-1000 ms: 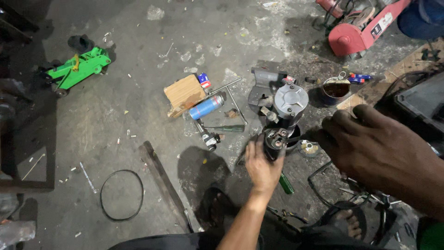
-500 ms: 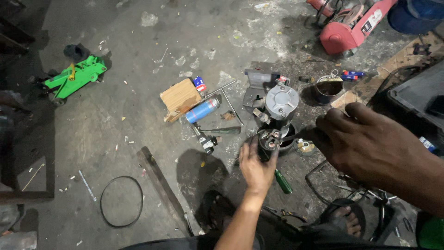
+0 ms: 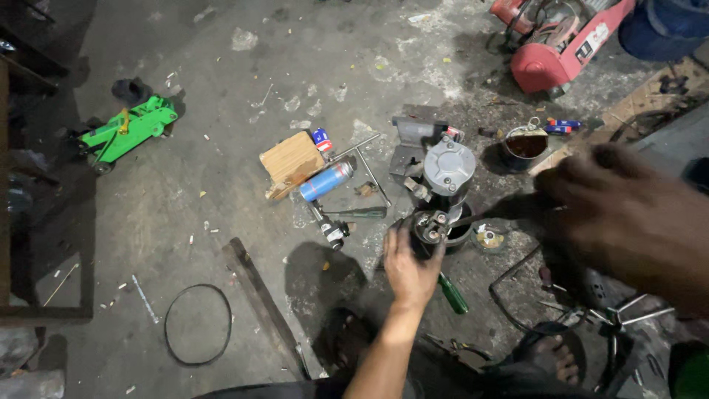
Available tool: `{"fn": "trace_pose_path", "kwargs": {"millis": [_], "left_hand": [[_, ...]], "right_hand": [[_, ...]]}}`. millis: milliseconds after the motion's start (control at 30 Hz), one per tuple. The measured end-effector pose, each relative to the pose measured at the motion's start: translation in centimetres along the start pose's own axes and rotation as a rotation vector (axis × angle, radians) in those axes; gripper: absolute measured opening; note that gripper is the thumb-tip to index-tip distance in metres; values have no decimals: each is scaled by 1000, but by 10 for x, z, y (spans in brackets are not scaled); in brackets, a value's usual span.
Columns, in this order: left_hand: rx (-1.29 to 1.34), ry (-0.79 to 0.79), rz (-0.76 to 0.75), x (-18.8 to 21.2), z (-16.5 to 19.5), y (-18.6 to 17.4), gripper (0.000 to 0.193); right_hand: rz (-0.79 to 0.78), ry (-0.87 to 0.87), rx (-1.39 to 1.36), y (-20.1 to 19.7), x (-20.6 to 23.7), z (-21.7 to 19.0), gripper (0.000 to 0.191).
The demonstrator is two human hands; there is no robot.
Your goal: The person disassembles a small electric motor, removes the top cover, and uses a screwdriver to adjust internal components. They then reassemble the motor by replacing the cover and tightening the screws.
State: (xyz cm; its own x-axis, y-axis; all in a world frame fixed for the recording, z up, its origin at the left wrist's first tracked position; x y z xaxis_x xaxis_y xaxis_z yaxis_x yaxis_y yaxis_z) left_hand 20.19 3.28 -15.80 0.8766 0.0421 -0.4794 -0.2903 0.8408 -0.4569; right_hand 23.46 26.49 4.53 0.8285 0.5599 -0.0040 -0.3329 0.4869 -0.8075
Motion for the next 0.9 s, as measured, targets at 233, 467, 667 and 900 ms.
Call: {"fn": "trace_pose_path", "kwargs": {"millis": [233,467,667,900], "left_hand": [[20,-42,-133,-4,-4,0,77],[-5,65,-94,-10,-15,8,67],[61,-34,96,-9,-17,20,68],[-3,48,31,-16,-8,28,66]], "right_hand": [[109,256,-293,49,25,28,35],[261,177,-295,63,37,44,37],[180,326,-370,58,44,45,35],[318,365,-406,67,50,60,37]]}}
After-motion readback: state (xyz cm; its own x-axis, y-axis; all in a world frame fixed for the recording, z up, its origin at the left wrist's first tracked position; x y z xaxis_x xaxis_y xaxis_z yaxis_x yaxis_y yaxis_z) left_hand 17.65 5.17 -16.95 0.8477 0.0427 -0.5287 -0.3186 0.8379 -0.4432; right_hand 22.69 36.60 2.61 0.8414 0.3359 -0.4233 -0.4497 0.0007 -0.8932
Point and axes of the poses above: each hand's wrist, its own x-axis away from the middle knuckle, its own y-axis out of the palm, z = x × y, the point moved 2 cm from there along -x, towards the middle knuckle, and after that the axes turned 7 degrees about x, right-handed, at the moved point
